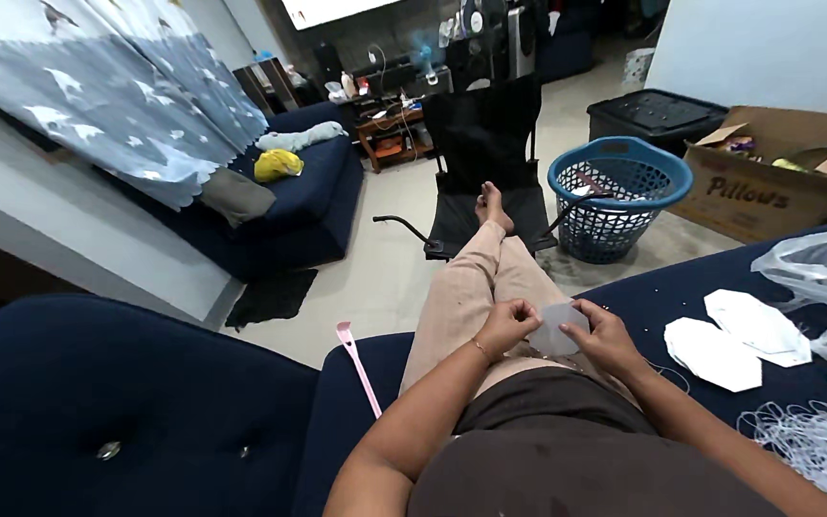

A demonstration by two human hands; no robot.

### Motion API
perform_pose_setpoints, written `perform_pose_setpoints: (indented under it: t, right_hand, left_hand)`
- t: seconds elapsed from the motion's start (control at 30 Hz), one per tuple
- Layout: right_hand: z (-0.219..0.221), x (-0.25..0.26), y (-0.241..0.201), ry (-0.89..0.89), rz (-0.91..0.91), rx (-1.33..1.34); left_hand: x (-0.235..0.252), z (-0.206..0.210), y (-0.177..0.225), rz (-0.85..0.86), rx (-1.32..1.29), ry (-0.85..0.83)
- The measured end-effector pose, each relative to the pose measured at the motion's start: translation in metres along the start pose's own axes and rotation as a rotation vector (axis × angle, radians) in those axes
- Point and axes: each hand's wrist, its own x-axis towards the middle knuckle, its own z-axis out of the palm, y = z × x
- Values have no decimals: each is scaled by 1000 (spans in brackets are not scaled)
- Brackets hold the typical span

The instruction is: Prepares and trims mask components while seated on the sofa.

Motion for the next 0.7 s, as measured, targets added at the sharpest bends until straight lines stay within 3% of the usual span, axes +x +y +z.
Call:
perform_pose_setpoints:
  t: [0.2, 0.43, 0.6, 0.7]
  right_hand:
    - [1, -2, -3, 67, -59, -105]
    - [-2, -1, -2, 124, -65, -79]
    - [-4, -2, -5, 101, -76, -92]
    - [-4, -1, -1, 90, -110, -105]
  left_hand:
    - [0, 0, 3, -25, 175, 48]
    - [-2, 0, 7, -108, 86, 21]
    - [-3, 0, 3, 8, 133, -42]
    - [-1, 0, 2, -20, 145, -39]
